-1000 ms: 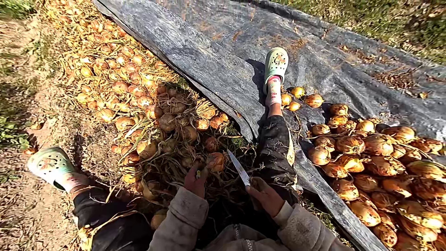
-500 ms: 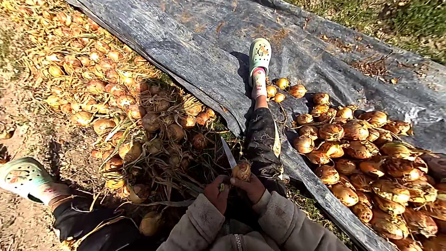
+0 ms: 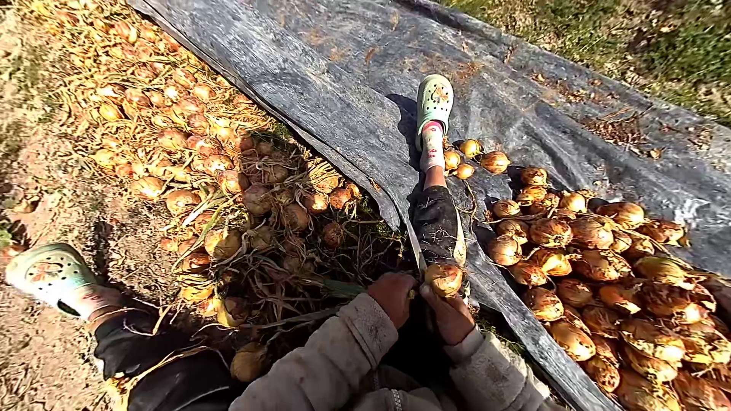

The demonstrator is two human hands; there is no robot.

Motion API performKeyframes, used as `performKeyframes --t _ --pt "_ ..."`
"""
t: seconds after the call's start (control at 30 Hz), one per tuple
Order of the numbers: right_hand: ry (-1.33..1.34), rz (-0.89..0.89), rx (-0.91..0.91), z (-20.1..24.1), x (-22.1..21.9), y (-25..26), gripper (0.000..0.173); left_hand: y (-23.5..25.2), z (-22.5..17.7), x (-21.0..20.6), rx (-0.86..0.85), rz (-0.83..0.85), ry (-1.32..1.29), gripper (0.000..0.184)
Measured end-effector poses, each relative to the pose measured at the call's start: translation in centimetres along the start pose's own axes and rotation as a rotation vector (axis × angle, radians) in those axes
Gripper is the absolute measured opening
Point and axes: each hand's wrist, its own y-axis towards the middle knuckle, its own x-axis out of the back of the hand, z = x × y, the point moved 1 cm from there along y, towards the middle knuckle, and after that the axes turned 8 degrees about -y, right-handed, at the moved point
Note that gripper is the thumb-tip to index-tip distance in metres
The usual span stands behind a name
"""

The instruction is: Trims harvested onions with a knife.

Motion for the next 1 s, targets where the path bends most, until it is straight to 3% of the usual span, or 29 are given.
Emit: performKeyframes --t 0.07,0.1,0.2,0.27,0.33,0.4,0.47,0.53,0.6,0.63,0.67,0.77,0.87,0.93,1.0 --pt "-0.084 -0.098 0.257 0.7 2.1 1.4 0.036 1.9 -1.8 -0.5 -0.258 -0.24 0.024 0.018" --pt "-0.135 -0.161 0.332 1.5 3.1 2.0 0.035 3.0 -2.6 -0.9 -0.386 -0.35 0.012 0.013" --pt "-0.301 -0.239 0.394 3.3 5.3 2.7 0.043 4.8 -4.8 -0.7 -0.42 -0.296 -0.053 0.014" --pt "-0.393 -0.288 0.419 3.1 6.1 2.7 0.05 5.1 -5.3 -0.5 -0.351 -0.221 -0.056 0.019" --pt "-0.355 -0.388 0.404 3.4 6.4 2.7 0.04 5.7 -4.7 0.0 -0.23 -0.168 -0.029 0.023" --pt "-0.189 -0.495 0.355 4.8 8.0 2.8 0.031 6.7 -2.5 1.3 -0.021 -0.113 -0.014 0.027" --pt "-0.132 -0.625 0.384 5.6 11.5 3.8 0.033 7.0 -0.1 3.4 0.226 -0.011 0.006 0.033" --pt "-0.194 -0.734 0.283 5.9 15.0 4.9 0.035 6.0 2.2 4.3 0.365 0.021 0.037 0.061" --pt "-0.269 -0.873 0.06 8.4 13.9 4.2 0.032 4.4 5.0 4.4 0.424 -0.029 0.042 0.098" --pt "-0.289 -0.876 0.042 8.4 13.7 4.0 0.032 3.7 6.7 4.7 0.424 -0.076 0.019 0.106" --pt "-0.302 -0.81 0.113 6.8 14.5 3.9 0.035 2.8 8.3 5.3 0.414 -0.14 -0.017 0.104" --pt "-0.254 -0.642 0.15 5.1 11.8 2.9 0.034 0.1 11.7 9.4 0.454 -0.374 -0.045 0.054" --pt "-0.208 -0.431 0.133 3.4 8.4 3.2 0.034 -1.7 13.8 13.2 0.669 -0.562 0.019 0.045" --pt "-0.3 -0.316 0.179 2.1 6.5 3.3 0.051 -2.8 14.3 13.9 0.664 -0.498 0.118 0.04" --pt "-0.404 -0.197 0.224 1.7 4.5 3.0 0.06 -4.0 14.8 12.3 0.443 -0.213 0.347 0.034"
